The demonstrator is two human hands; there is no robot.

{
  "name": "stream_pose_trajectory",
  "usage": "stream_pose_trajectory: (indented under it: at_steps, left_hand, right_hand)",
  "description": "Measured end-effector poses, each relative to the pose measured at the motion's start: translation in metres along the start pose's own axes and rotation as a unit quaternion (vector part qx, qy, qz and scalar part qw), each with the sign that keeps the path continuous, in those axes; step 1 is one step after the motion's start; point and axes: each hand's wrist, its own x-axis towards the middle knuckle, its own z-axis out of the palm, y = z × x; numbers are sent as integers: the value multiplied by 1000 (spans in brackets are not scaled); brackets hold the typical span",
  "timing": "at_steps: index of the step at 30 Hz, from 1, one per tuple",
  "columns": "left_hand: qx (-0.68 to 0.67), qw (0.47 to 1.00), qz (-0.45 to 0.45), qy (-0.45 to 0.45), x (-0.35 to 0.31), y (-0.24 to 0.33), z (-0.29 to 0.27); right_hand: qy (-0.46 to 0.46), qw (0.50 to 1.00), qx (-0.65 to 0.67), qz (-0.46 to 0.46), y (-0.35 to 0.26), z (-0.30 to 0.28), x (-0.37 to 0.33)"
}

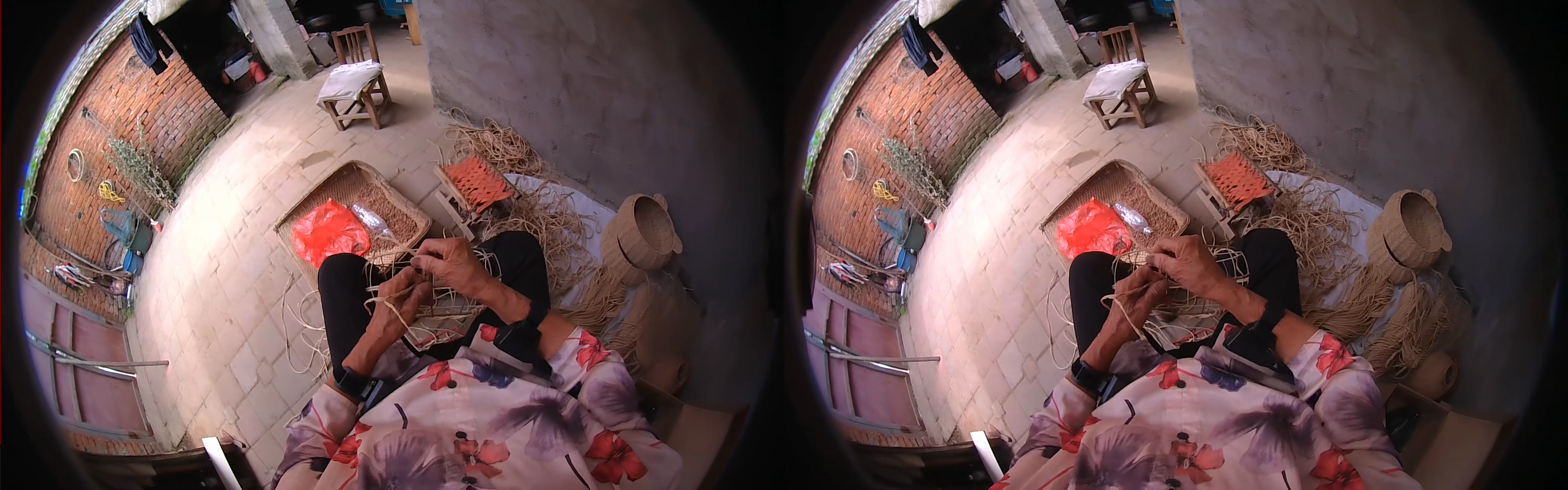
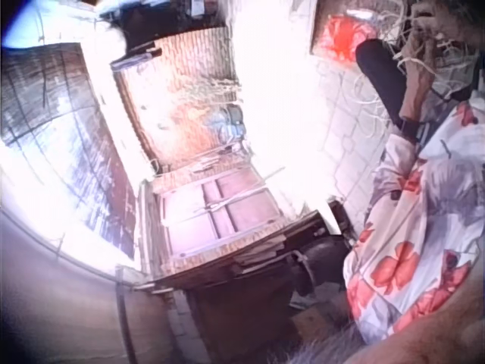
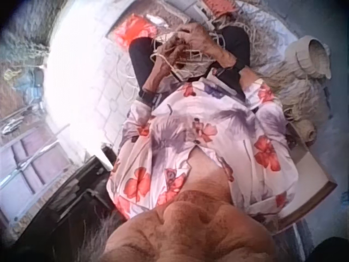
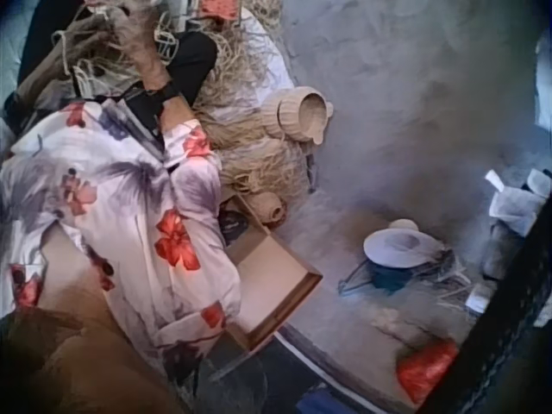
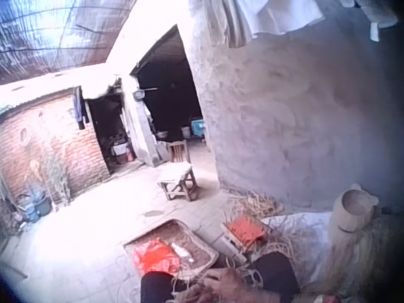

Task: Weaving plant fibers into a wooden frame to construct a basket.

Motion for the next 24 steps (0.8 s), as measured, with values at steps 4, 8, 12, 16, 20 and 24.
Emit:
stream_pose_trajectory:
  at_steps: [4,8,12,16,20,24]
  left_hand:
    - [-43,998,-46,-16,5,0,-2]
    - [-181,980,-86,-24,9,-2,-4]
    - [-87,993,-75,-22,14,-4,-7]
    - [-118,989,-85,-21,14,-5,-7]
    - [-171,982,-75,-39,15,-6,-7]
    - [-192,977,-69,-55,17,-8,-9]
  right_hand:
    - [18,959,235,158,5,-16,-21]
    - [-51,991,122,13,-1,-25,-48]
    - [-96,938,-104,-315,-32,-27,-57]
    - [-346,927,64,-129,-75,-64,-70]
    - [-120,991,39,-55,-63,-82,-45]
    - [-36,976,-146,-159,-19,-37,-32]
